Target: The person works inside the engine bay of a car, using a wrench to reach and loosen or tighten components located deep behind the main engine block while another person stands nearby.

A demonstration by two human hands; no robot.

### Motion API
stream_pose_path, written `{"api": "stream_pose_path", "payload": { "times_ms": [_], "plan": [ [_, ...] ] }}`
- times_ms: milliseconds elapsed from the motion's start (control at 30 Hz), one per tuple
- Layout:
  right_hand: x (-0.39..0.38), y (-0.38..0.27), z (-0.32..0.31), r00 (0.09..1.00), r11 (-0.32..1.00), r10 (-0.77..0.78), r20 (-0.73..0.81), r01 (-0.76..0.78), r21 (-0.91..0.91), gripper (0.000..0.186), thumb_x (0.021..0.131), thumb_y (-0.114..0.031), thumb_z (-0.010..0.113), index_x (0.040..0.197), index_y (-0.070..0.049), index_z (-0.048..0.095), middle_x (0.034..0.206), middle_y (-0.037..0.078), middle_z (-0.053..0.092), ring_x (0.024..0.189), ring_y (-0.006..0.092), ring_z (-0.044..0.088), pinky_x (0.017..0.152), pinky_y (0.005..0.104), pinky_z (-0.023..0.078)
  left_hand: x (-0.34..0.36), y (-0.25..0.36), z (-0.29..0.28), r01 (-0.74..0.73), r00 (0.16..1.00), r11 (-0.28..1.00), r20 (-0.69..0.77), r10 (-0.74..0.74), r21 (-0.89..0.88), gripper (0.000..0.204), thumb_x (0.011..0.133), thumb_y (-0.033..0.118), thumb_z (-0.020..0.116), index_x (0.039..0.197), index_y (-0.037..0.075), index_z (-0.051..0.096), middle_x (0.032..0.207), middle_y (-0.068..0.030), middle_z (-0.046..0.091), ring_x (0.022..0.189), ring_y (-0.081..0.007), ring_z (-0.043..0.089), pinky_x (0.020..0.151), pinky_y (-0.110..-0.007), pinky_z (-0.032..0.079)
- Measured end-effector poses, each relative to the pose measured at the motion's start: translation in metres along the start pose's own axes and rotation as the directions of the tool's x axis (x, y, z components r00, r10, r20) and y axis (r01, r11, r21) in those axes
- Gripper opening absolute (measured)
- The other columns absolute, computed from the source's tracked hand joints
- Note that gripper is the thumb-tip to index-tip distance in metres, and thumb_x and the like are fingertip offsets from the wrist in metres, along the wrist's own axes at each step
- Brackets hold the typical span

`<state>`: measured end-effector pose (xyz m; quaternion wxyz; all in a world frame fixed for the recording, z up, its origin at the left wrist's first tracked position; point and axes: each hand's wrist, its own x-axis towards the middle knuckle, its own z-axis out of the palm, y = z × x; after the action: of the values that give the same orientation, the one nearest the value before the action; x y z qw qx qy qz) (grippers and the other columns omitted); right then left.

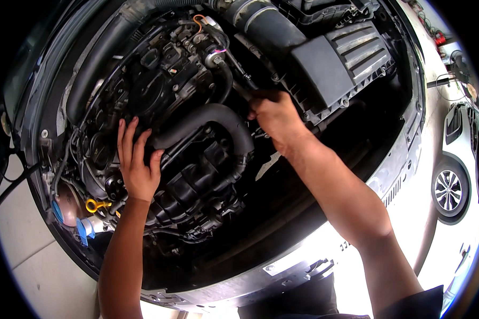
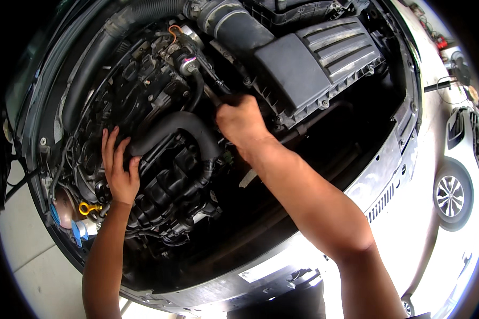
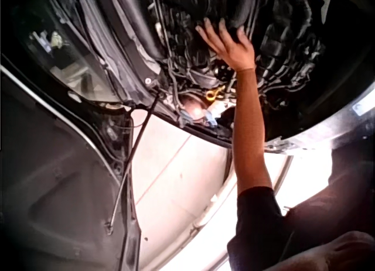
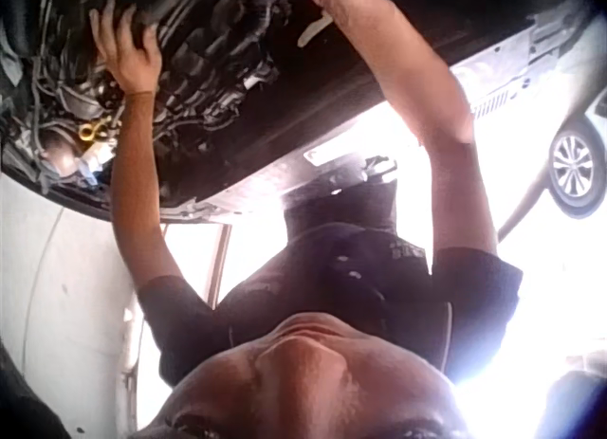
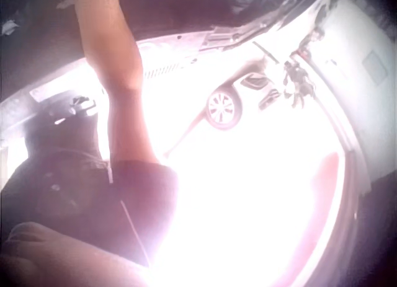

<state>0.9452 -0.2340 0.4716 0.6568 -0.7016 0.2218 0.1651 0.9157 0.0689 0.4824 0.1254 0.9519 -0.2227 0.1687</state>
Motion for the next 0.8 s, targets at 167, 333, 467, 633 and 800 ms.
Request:
{"api": "stream_pose_path", "payload": {
  "times_ms": [167,333,467,633,800],
  "plan": [
    [-0.017,0.001,-0.025,0.936,0.848,-0.349,0.043,0.335,-0.411,0.034,0.083,-0.011,0.059,0.112,-0.001,0.072,0.092,0.022,0.072,0.093,0.0343,0.07,0.087,0.037,0.054,-0.001,0.001,-0.003,0.007,1.0,1.0,-0.008,-0.007,-0.013,0.037,0.096,0.026,0.059,0.12,-0.001,0.061,0.148,-0.015,0.046,0.144,-0.0409,0.032,0.116,-0.052,0.03],
    [-0.029,-0.002,-0.021,0.87,0.598,-0.492,-0.027,0.316,-0.736,0.033,0.08,-0.009,0.062,0.111,-0.01,0.074,0.094,0.018,0.073,0.094,0.034,0.069,0.086,0.0413,0.055,-0.002,0.001,0.002,0.003,1.0,1.0,-0.029,-0.003,-0.009,0.038,0.096,0.028,0.06,0.121,-0.001,0.062,0.149,-0.0128,0.046,0.145,-0.0387,0.033,0.116,-0.051,0.031],
    [-0.027,0.002,-0.009,0.849,0.434,-0.528,-0.003,0.267,-0.86,0.035,0.077,-0.008,0.064,0.11,-0.013,0.074,0.09,0.018,0.071,0.09,0.035,0.069,0.081,0.0437,0.055,-0.003,0.001,0.002,0.014,0.999,1.0,-0.028,-0.014,-0.012,0.037,0.096,0.027,0.061,0.121,0.0,0.062,0.149,-0.0124,0.046,0.145,-0.0383,0.033,0.116,-0.05,0.031],
    [-0.021,0.008,-0.001,0.798,0.329,-0.6,0.049,0.302,-0.895,0.035,0.075,-0.006,0.063,0.107,-0.009,0.073,0.084,0.021,0.069,0.085,0.0387,0.068,0.078,0.0456,0.055,-0.003,0.001,0.002,0.006,0.999,1.0,-0.043,-0.007,-0.018,0.036,0.095,0.025,0.062,0.121,0.001,0.063,0.148,-0.0123,0.048,0.144,-0.0385,0.034,0.116,-0.05,0.031],
    [-0.016,-0.004,0.008,0.878,0.387,-0.479,0.02,0.232,-0.892,0.015,0.071,-0.008,0.072,0.084,0.0,0.071,0.095,0.021,0.07,0.09,0.0361,0.07,0.08,0.0419,0.058,-0.003,0.001,0.001,0.008,0.999,1.0,-0.042,-0.009,-0.027,0.036,0.095,0.025,0.062,0.121,0.0,0.063,0.147,-0.0128,0.048,0.144,-0.0391,0.034,0.116,-0.05,0.031]
  ]
}}
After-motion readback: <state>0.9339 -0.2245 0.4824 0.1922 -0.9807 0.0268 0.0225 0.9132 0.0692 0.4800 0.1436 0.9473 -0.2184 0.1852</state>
